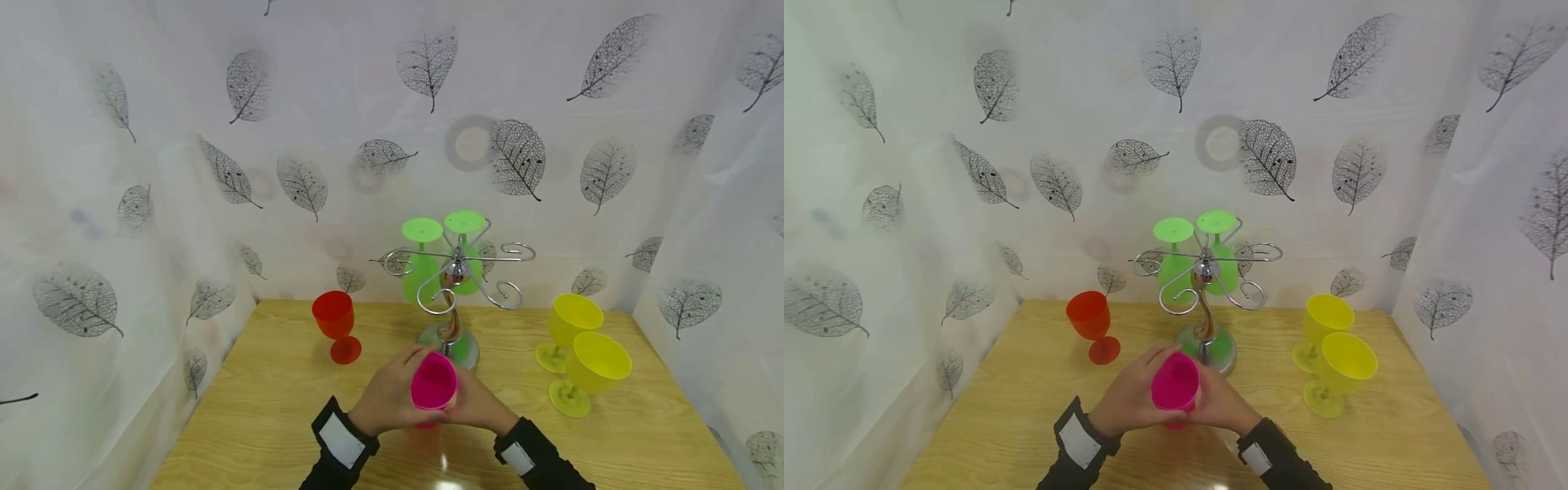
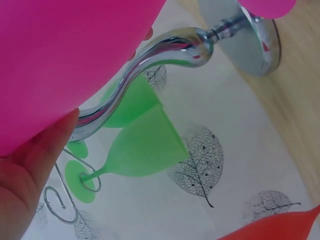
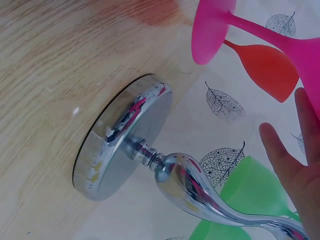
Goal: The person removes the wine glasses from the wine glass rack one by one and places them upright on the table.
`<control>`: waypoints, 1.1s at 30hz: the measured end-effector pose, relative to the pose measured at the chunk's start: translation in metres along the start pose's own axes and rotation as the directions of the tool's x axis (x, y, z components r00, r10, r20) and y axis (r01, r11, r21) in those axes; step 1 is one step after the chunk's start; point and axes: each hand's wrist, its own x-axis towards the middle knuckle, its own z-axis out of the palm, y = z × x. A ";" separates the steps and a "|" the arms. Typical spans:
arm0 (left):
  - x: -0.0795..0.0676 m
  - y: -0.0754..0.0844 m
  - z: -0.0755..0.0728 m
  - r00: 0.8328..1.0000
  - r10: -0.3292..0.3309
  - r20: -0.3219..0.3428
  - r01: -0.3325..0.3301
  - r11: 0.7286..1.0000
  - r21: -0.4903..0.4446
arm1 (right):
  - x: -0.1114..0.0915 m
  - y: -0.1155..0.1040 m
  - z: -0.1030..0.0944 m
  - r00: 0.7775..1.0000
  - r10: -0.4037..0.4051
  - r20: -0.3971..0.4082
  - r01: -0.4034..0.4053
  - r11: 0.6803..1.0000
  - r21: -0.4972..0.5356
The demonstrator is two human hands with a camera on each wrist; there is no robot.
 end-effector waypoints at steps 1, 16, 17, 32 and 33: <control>-0.001 -0.001 0.001 1.000 -0.014 0.000 0.014 1.000 -0.008 | 0.000 0.000 0.000 1.000 0.016 0.006 -0.016 1.000 -0.011; -0.024 -0.048 -0.005 0.905 -0.390 -0.168 0.408 0.909 0.089 | -0.006 0.004 -0.004 0.994 0.113 0.008 -0.111 0.983 -0.146; -0.026 -0.051 -0.007 0.896 -0.407 -0.177 0.426 0.900 0.090 | -0.006 0.004 -0.004 0.994 0.114 0.005 -0.112 0.983 -0.146; -0.055 -0.093 -0.046 0.777 -0.558 -0.290 0.601 0.795 0.080 | -0.008 0.007 -0.003 0.993 0.114 -0.007 -0.114 0.982 -0.149; -0.057 -0.095 -0.049 0.778 -0.553 -0.299 0.599 0.797 0.083 | -0.008 0.008 -0.003 0.993 0.114 -0.008 -0.114 0.982 -0.152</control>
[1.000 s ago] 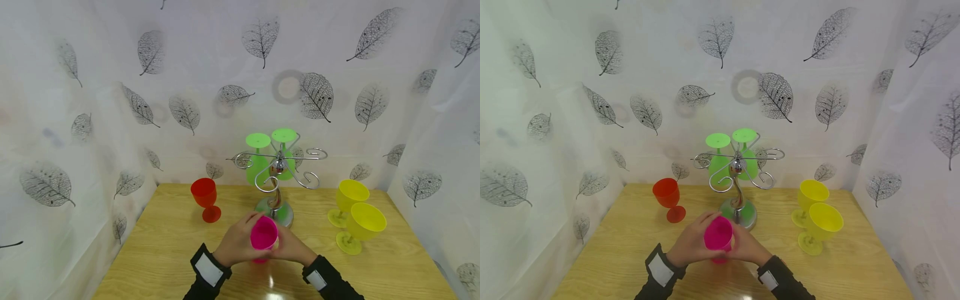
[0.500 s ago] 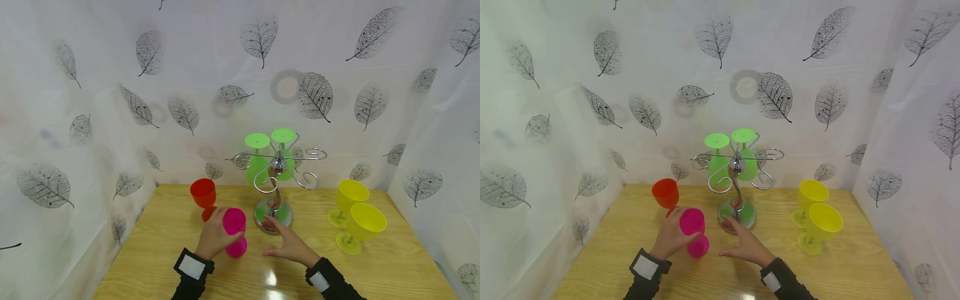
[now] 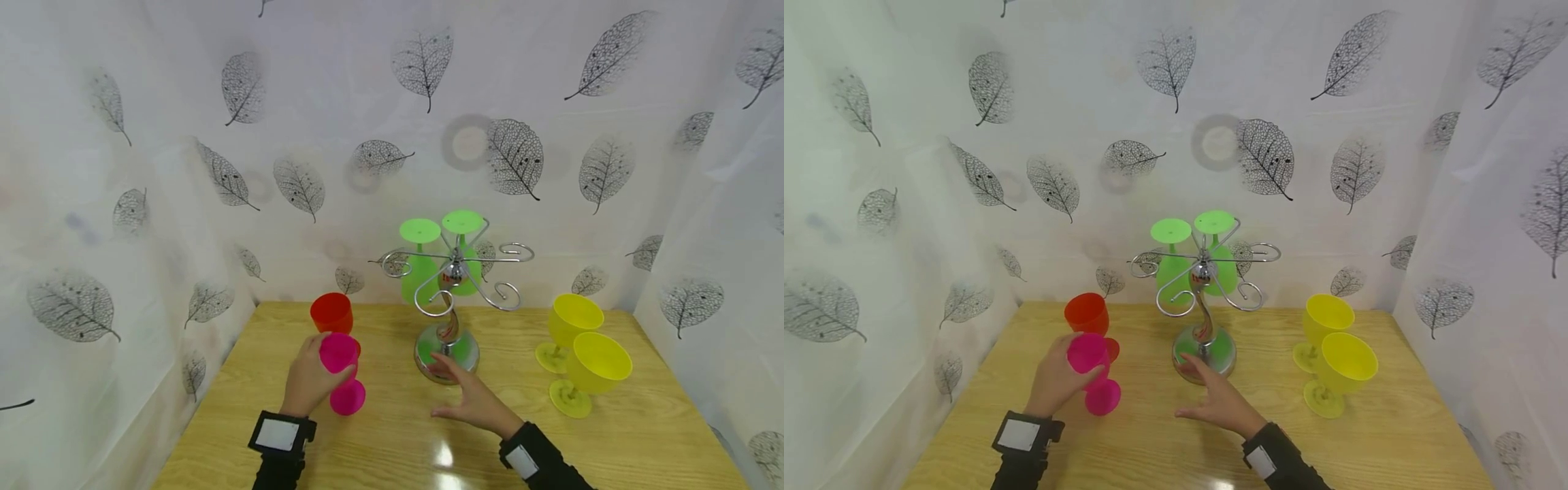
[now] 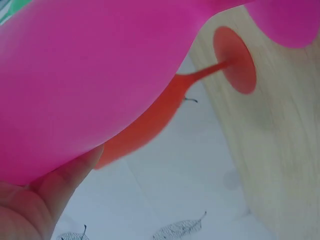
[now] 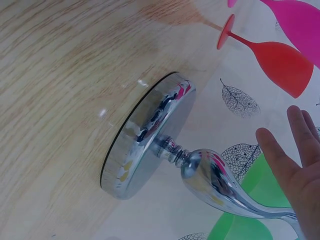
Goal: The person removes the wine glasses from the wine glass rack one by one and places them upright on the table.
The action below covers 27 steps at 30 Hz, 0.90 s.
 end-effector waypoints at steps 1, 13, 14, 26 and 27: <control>0.000 -0.003 -0.002 1.000 0.001 -0.009 -0.001 1.000 0.002 | 0.000 0.000 0.000 1.000 -0.002 -0.003 0.002 1.000 -0.001; 0.003 -0.021 -0.023 0.992 -0.107 0.066 0.107 0.994 0.009 | 0.001 0.002 0.000 0.999 -0.013 -0.031 0.012 1.000 -0.024; 0.003 -0.021 -0.024 0.990 -0.113 0.080 0.112 0.994 0.009 | 0.001 0.002 -0.001 1.000 0.006 -0.025 -0.006 1.000 -0.013; -0.005 0.017 -0.026 0.961 0.264 -0.078 -0.251 0.957 0.146 | 0.002 0.003 -0.030 0.986 0.016 -0.164 -0.046 0.983 -0.180; -0.005 0.023 -0.024 0.946 0.314 -0.081 -0.300 0.942 0.150 | 0.002 0.003 -0.035 0.981 0.024 -0.193 -0.061 0.981 -0.186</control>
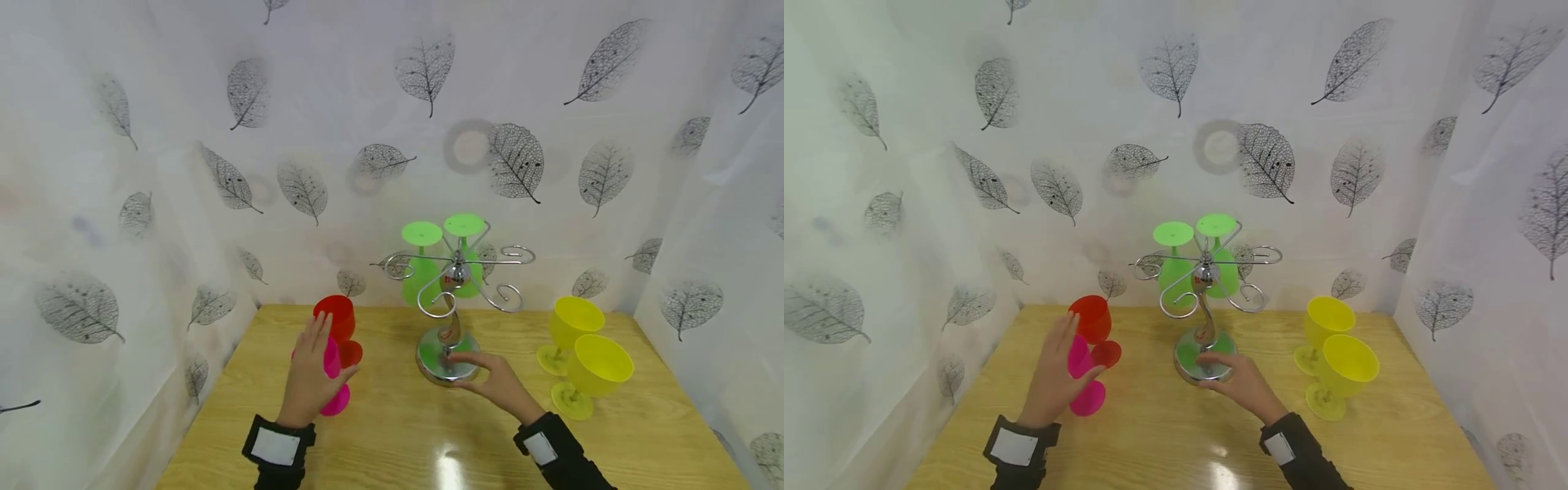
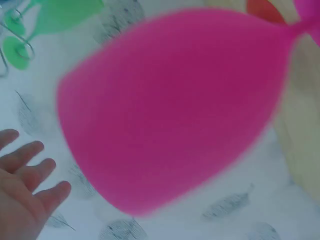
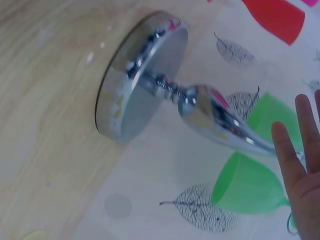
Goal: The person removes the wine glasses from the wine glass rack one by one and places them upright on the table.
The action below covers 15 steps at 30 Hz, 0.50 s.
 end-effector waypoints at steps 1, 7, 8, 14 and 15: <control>0.002 0.006 0.002 0.999 0.043 -0.004 -0.043 0.999 -0.008 | 0.001 0.001 -0.005 0.999 0.018 -0.026 -0.018 1.000 0.007; 0.009 0.040 0.021 0.982 0.187 0.014 -0.185 0.979 -0.083 | 0.017 0.004 -0.028 0.987 0.062 -0.147 -0.058 0.998 0.034; 0.010 0.045 0.026 0.980 0.200 0.015 -0.198 0.975 -0.097 | 0.021 0.005 -0.032 0.983 0.059 -0.173 -0.055 0.998 0.028; 0.012 0.073 0.052 0.974 0.225 0.035 -0.214 0.957 -0.195 | 0.057 0.017 -0.047 0.911 0.064 -0.407 -0.057 0.998 0.029; 0.012 0.078 0.055 0.972 0.229 0.045 -0.215 0.955 -0.205 | 0.064 0.019 -0.049 0.888 0.064 -0.455 -0.049 0.998 0.044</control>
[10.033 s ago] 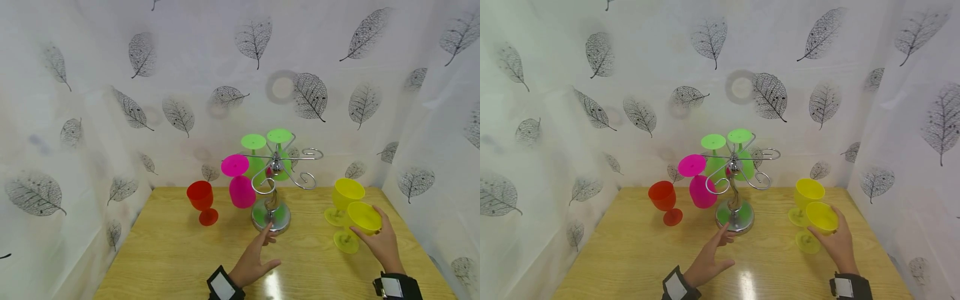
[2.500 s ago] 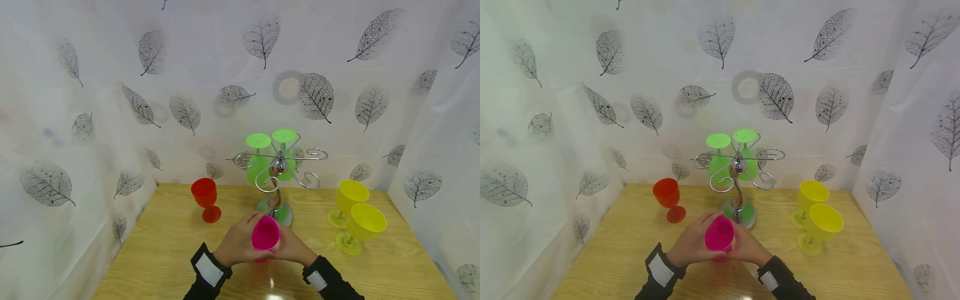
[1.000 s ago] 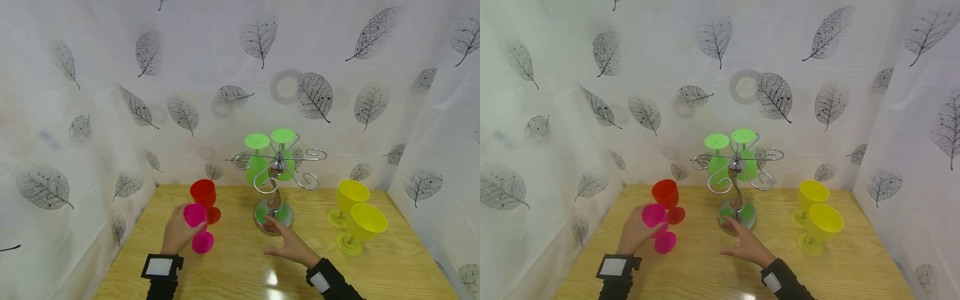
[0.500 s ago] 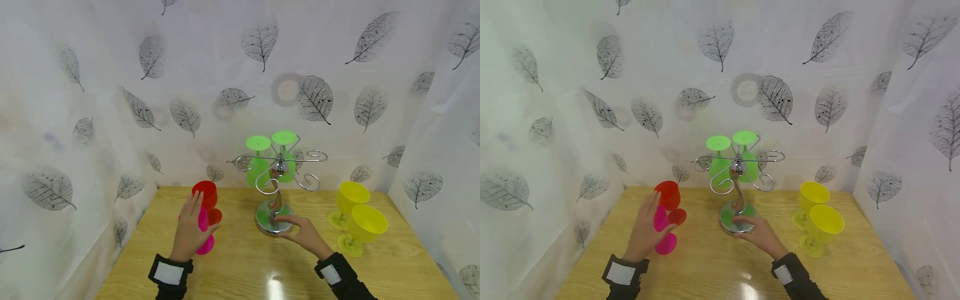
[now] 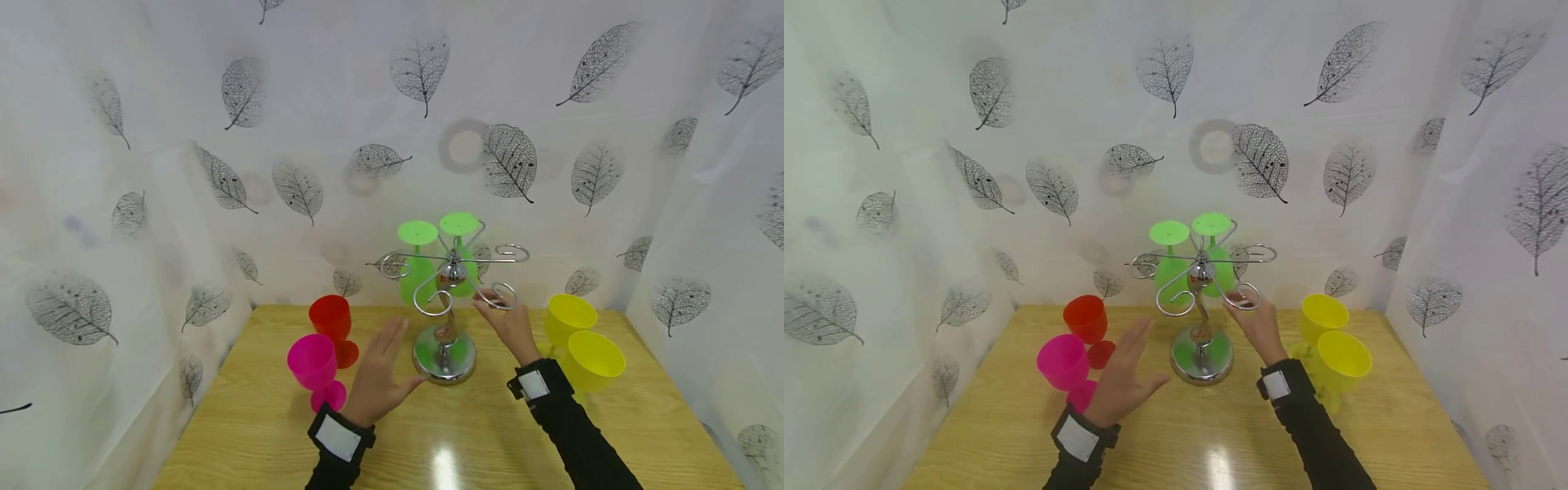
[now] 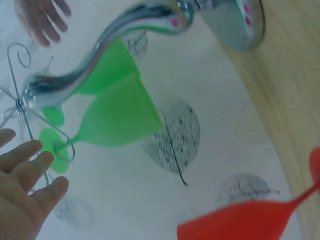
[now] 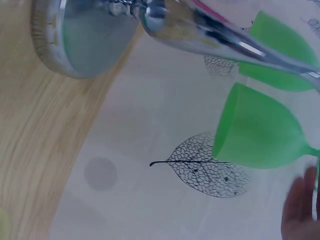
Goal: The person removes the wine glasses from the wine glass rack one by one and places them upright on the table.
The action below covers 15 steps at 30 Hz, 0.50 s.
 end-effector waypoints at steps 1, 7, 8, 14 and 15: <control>0.001 0.003 0.003 1.000 0.001 0.010 -0.001 1.000 -0.015 | 0.009 0.002 0.003 0.999 -0.012 -0.052 0.013 1.000 0.017; 0.001 0.014 0.015 0.995 0.014 0.096 -0.007 0.998 -0.068 | 0.057 0.012 0.022 0.983 -0.003 -0.182 0.027 0.991 0.130; 0.000 0.015 0.016 0.994 0.012 0.111 -0.004 0.997 -0.077 | 0.064 0.013 0.025 0.987 0.017 -0.162 0.009 0.988 0.157; -0.010 0.015 0.018 0.980 -0.004 0.200 0.030 0.992 -0.125 | 0.098 0.017 0.043 0.995 0.095 -0.014 -0.089 0.966 0.241; -0.012 0.015 0.018 0.977 -0.007 0.213 0.034 0.992 -0.125 | 0.101 0.017 0.045 0.994 0.108 -0.008 -0.103 0.966 0.236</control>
